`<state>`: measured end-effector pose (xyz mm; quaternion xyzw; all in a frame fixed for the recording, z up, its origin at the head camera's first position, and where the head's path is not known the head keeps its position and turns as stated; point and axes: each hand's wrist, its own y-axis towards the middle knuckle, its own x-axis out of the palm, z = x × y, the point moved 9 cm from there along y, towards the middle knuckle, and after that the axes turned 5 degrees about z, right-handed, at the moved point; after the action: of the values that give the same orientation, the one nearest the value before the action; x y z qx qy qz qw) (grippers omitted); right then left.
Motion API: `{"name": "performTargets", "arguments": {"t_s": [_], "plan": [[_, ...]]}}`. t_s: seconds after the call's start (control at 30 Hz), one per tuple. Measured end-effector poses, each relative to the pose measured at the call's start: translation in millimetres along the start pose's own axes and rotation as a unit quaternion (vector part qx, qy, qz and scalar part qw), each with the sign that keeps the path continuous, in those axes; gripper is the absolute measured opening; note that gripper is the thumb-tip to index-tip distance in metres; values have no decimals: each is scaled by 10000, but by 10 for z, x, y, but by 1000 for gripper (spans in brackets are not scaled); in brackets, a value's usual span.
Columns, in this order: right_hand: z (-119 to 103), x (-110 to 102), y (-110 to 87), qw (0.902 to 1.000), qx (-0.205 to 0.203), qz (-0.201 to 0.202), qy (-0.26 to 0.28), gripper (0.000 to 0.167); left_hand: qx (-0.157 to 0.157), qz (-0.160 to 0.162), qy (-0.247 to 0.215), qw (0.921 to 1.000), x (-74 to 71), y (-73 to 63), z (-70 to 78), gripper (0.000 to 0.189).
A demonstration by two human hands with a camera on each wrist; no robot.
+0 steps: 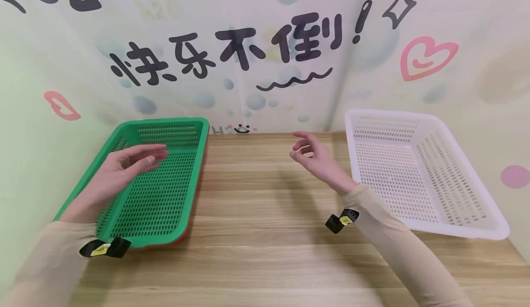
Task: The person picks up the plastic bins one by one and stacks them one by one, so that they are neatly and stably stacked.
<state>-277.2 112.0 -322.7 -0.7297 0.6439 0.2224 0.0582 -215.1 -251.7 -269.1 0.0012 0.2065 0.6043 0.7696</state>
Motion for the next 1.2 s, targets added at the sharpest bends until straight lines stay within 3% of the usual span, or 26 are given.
{"name": "performTargets", "arguments": {"t_s": [0.23,0.8,1.2], "plan": [[45,-182,-113,9999,123,-70,60,52,-47,-131,260,9996,192,38,-25,32],[128,-792,-352,9981,268,150,-539,51,-36,-376,-85,9993,579,202,-83,33],[227,-1194,-543,9985,55,271,-475,50,-368,-441,-32,9983,857,328,-127,35]]}}
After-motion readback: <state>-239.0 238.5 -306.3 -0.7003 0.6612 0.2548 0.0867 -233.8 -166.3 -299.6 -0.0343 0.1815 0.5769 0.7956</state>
